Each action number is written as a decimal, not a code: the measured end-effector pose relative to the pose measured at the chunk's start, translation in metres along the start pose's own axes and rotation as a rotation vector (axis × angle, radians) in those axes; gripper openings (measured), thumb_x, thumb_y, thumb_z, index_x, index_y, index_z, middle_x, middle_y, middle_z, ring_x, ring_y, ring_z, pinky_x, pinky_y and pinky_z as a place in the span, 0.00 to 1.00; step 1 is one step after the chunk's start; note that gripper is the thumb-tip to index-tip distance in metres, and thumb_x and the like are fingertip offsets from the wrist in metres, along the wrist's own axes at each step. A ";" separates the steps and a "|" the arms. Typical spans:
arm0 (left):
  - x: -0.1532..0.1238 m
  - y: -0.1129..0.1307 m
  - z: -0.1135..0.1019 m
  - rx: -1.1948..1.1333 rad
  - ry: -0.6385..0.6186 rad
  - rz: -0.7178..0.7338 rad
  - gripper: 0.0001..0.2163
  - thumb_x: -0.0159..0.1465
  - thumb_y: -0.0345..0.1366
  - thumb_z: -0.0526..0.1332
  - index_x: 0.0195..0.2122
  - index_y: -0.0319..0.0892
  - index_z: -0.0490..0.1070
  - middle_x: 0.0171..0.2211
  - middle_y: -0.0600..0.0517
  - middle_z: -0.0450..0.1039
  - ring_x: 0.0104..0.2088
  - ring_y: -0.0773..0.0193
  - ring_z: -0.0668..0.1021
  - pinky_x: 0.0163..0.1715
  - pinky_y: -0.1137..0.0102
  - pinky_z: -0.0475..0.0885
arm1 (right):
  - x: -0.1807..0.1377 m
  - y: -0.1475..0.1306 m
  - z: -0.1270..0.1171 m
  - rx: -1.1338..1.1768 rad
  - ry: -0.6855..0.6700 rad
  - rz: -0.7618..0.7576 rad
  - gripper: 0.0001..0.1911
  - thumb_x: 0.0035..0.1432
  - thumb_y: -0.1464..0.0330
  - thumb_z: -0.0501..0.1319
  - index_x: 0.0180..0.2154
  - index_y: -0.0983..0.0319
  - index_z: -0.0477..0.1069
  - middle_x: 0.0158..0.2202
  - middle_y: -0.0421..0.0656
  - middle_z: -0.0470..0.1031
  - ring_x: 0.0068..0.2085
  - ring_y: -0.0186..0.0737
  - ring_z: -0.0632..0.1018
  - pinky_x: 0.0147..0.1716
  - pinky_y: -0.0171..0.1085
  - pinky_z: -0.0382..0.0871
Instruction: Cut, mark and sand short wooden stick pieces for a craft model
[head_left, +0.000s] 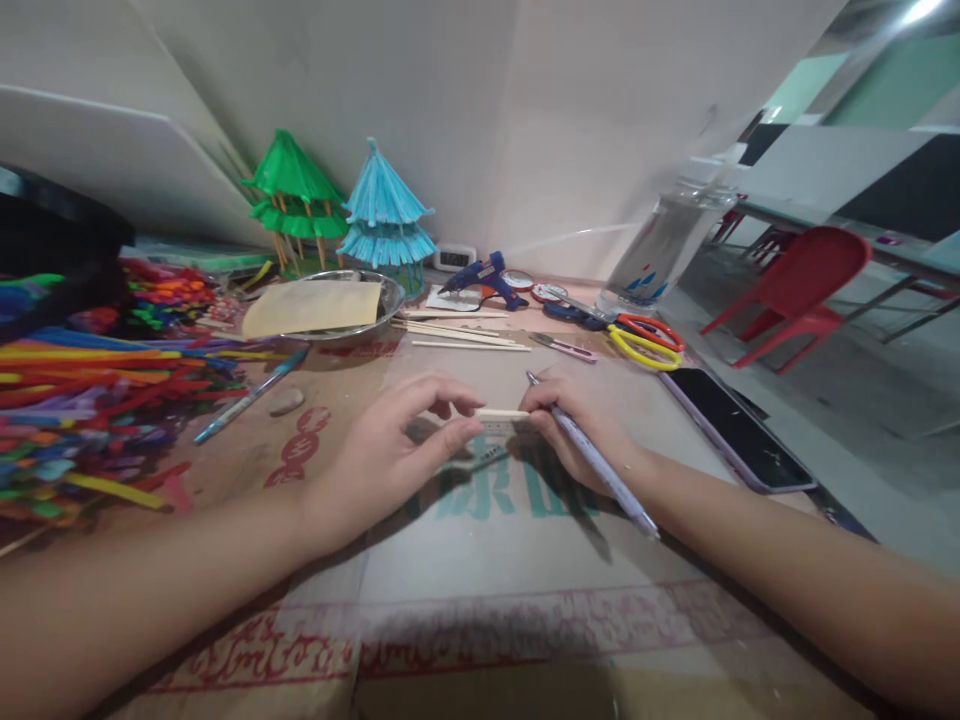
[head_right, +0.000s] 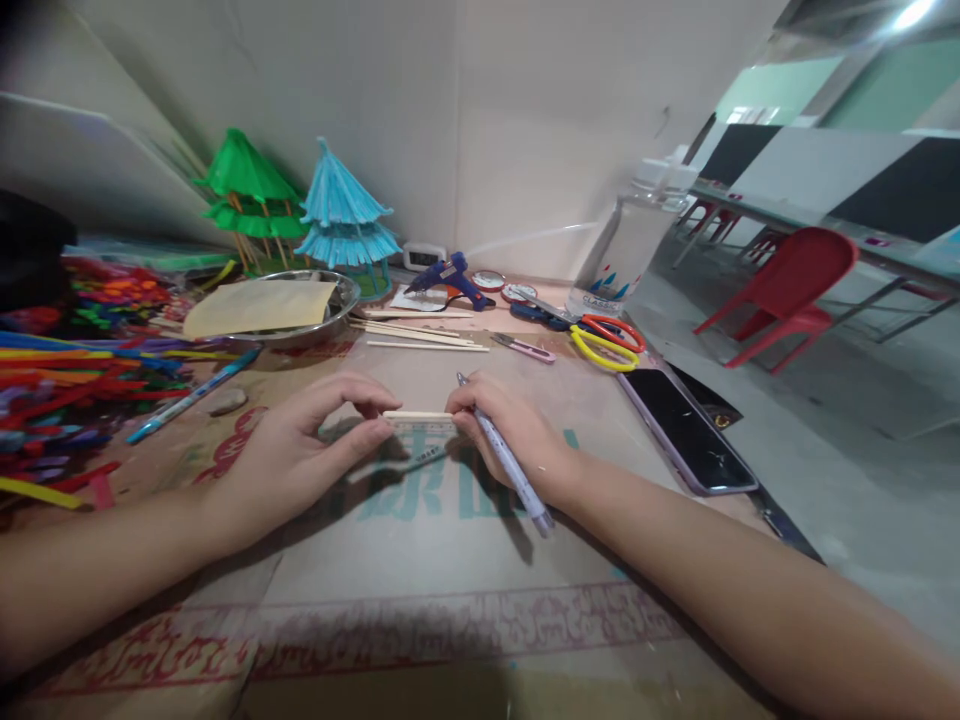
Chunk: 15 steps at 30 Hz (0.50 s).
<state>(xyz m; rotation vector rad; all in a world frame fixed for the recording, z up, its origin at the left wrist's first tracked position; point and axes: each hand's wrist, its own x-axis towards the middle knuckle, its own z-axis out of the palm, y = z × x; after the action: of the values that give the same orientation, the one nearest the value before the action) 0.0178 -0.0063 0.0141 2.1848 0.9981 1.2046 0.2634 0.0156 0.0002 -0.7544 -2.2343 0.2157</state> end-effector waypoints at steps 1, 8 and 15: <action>0.000 0.001 -0.001 -0.015 0.013 0.024 0.05 0.68 0.37 0.63 0.41 0.43 0.77 0.37 0.53 0.79 0.37 0.65 0.79 0.40 0.70 0.73 | 0.000 -0.001 0.000 0.012 -0.022 0.000 0.08 0.71 0.68 0.53 0.37 0.58 0.66 0.31 0.40 0.71 0.31 0.39 0.72 0.32 0.38 0.67; 0.000 0.002 -0.001 -0.087 0.044 0.060 0.02 0.67 0.34 0.66 0.36 0.44 0.78 0.35 0.54 0.80 0.37 0.66 0.79 0.40 0.70 0.72 | 0.002 -0.009 -0.002 0.074 -0.082 0.032 0.06 0.70 0.70 0.55 0.38 0.59 0.69 0.32 0.41 0.76 0.31 0.37 0.76 0.31 0.35 0.69; 0.003 0.001 0.000 -0.117 0.050 -0.003 0.03 0.65 0.34 0.67 0.34 0.43 0.76 0.33 0.55 0.78 0.36 0.66 0.78 0.42 0.70 0.71 | 0.000 -0.019 -0.002 0.074 -0.033 0.183 0.07 0.69 0.69 0.58 0.38 0.59 0.74 0.32 0.42 0.80 0.31 0.36 0.79 0.31 0.33 0.71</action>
<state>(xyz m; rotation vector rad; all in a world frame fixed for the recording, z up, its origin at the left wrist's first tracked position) 0.0194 -0.0048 0.0157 2.0723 0.9261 1.2884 0.2567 0.0001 0.0083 -0.9213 -2.1755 0.3998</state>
